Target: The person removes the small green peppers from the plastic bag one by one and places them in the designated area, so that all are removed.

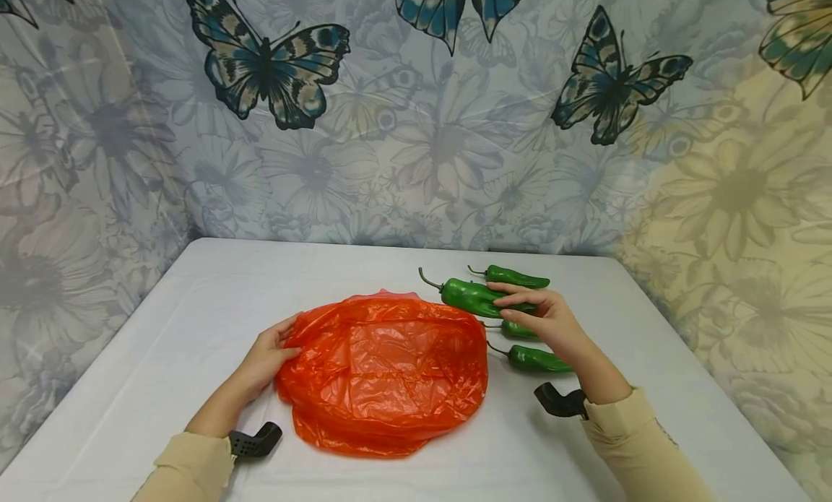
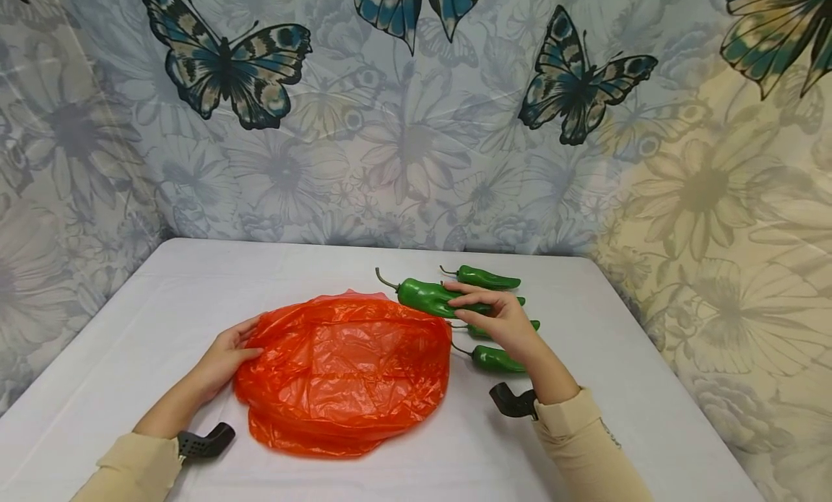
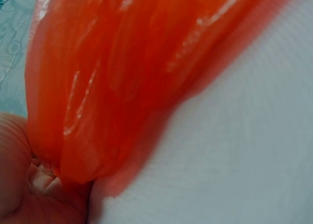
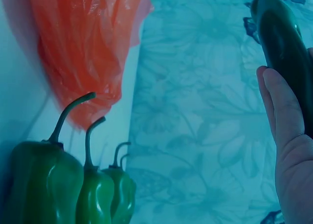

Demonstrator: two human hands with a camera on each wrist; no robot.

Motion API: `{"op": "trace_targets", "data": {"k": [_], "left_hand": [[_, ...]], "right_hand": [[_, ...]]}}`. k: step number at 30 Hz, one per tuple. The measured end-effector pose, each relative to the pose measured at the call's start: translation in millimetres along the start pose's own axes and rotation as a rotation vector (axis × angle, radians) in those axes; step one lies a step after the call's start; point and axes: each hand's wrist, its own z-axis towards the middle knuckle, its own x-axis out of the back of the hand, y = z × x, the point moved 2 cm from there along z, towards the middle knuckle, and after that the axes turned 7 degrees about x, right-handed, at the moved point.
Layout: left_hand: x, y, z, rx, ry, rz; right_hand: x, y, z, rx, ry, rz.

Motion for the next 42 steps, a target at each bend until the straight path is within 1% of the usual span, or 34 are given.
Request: {"op": "trace_targets", "data": {"k": [6,12,17,20,24,30,36,42], "left_hand": [[0.4,-0.2,-0.8,0.011,-0.002,-0.002],[0.3,-0.2,-0.2,0.014,-0.007,-0.008],[-0.8,-0.4,0.4,0.015,-0.014,-0.006],[-0.6,-0.8,0.6,0.015,-0.014,0.0],[0.8,-1.6,1.7,0.02,-0.01,0.014],[2.5,-1.4,1.7,0.024,-0.008,0.014],[2.7,-1.3,0.9,0.012,-0.015,0.012],[1.2,-2.9,3.8,0.007,-0.024,0.007]], "right_hand": [[5.3,-7.7,-16.3,0.021,-0.01,0.019],[11.4,-15.1,-37.5,0.053,-0.016,-0.007],[22.6,-20.9,-60.5,0.107,-0.074,-0.01],[30.1,-22.6,-74.1,0.084,-0.109,-0.018],[39.1,-24.3,-89.2,0.037,-0.129,-0.037],[50.9,-25.0,-107.5,0.033,-0.159,0.019],[58.2,-12.5,-127.1,-0.01,-0.165,0.088],[62.6,1.3,-143.1,-0.062,-0.172,0.146]]}}
